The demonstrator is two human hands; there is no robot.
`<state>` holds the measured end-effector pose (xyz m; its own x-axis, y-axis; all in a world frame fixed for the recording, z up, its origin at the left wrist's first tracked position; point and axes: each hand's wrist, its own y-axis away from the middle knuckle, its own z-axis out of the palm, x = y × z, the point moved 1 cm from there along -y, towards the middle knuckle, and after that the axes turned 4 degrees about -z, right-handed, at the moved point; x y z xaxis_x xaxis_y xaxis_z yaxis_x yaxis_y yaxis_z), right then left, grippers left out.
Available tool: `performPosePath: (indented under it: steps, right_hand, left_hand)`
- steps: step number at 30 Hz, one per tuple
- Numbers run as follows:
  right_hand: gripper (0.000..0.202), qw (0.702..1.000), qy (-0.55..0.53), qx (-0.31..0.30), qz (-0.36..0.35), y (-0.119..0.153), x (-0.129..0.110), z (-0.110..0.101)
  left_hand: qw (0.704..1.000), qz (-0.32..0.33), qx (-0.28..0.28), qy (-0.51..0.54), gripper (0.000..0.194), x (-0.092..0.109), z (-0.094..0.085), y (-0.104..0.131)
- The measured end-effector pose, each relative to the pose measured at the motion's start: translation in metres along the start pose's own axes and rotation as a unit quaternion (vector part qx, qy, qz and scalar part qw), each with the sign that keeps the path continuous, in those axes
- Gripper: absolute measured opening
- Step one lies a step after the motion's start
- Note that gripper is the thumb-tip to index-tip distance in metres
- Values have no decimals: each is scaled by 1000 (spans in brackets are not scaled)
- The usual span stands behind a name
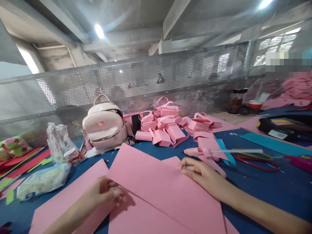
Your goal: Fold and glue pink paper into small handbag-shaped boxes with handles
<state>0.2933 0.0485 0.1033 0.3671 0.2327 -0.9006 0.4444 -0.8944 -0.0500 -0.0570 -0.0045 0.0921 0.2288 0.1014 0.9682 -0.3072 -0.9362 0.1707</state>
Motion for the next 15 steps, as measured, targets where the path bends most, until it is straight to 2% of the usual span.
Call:
performPosePath:
  steps: [4, 8, 15]
  right_hand:
    - [39, 1000, -3, -21, 17, 2, 0, 3]
    - [39, 998, -21, -50, 14, 5, 6, 5]
    - [36, 996, -9, -83, 6, 7, 19, 6]
  left_hand:
    - [999, 26, 11, 42, 43, 2, 8, -6]
    - [998, 16, 30, 59, 50, 6, 8, -9]
    - [996, -9, 44, 73, 52, 1, 14, -11]
